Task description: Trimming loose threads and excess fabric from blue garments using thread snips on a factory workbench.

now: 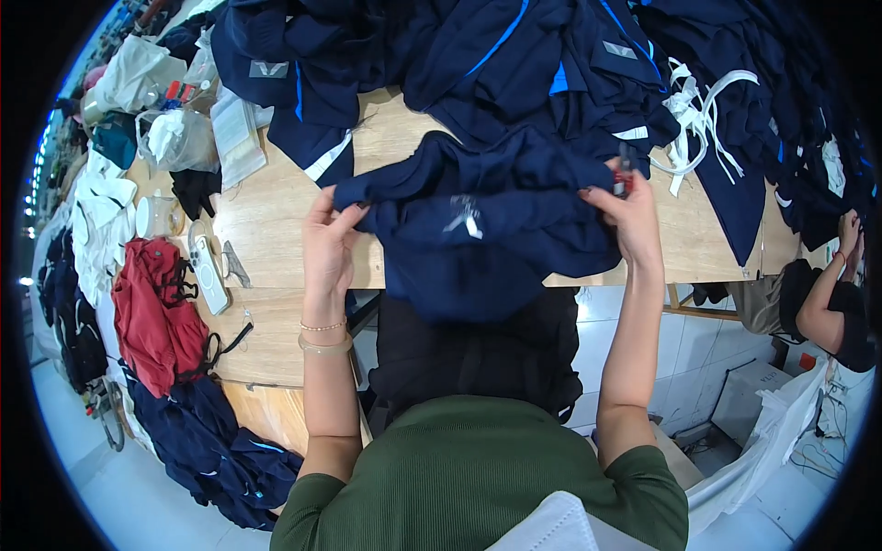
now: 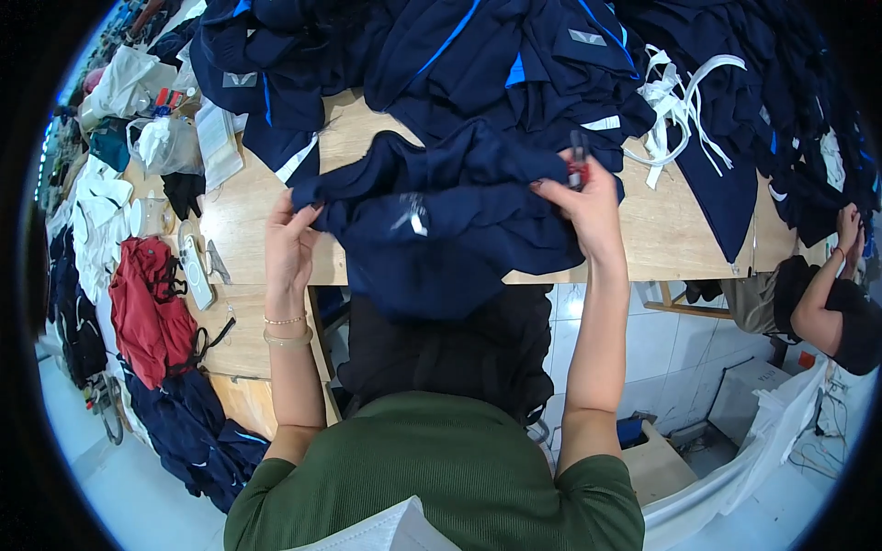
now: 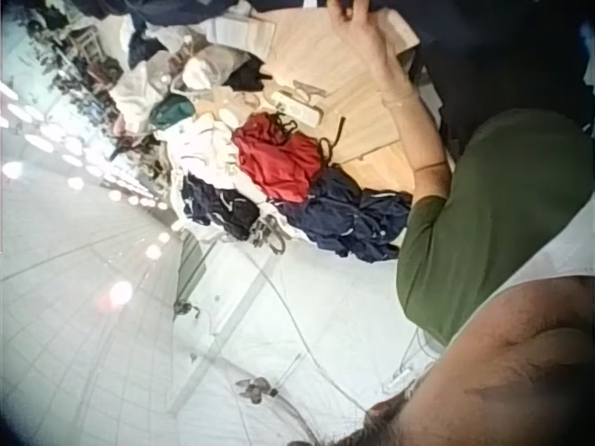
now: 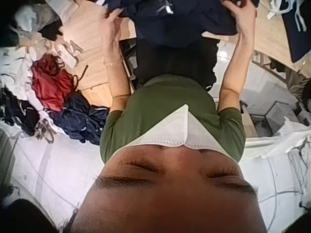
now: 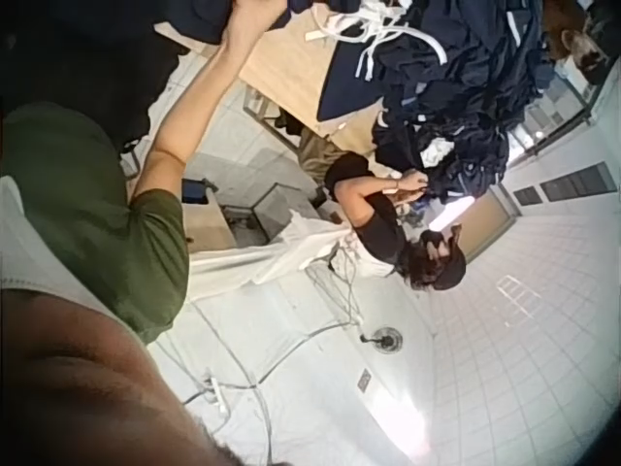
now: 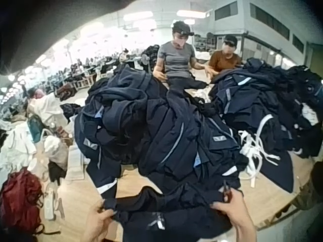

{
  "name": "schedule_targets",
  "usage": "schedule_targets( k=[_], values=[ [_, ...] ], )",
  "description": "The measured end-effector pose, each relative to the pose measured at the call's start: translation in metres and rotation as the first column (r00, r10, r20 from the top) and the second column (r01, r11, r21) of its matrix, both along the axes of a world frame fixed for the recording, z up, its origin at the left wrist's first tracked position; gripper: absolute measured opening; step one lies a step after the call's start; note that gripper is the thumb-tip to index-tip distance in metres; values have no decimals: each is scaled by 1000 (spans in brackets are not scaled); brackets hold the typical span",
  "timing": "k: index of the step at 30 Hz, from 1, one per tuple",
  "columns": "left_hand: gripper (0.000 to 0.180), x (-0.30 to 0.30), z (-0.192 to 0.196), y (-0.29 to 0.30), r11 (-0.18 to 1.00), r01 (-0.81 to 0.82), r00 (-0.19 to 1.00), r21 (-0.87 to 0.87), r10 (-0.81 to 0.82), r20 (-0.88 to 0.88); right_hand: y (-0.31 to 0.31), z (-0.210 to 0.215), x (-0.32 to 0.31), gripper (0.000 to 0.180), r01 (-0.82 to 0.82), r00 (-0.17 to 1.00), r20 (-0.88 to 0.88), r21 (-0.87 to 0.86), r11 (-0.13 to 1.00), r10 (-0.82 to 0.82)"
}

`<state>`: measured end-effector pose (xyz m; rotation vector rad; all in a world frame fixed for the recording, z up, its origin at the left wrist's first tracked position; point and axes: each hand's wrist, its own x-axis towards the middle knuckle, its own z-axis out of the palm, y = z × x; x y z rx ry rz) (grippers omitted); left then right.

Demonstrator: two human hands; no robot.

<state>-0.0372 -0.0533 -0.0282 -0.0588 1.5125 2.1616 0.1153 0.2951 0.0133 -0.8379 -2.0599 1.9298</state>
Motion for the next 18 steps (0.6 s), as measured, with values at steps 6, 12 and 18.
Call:
schedule_targets(
  k=[6,12,18],
  values=[
    [28,-5,-2,-7,707,-610,521,-358,18,-853,9,-25,17,15,541,837,-412,723,431,-359],
    [19,20,-18,-14,418,-559,726,-716,-170,-666,16,-68,42,20,428,869,-332,876,221,-367],
    [15,27,-21,-5,378,-424,829,-823,-204,-521,4,-79,43,21,294,951,-215,848,440,-222]
  ],
)
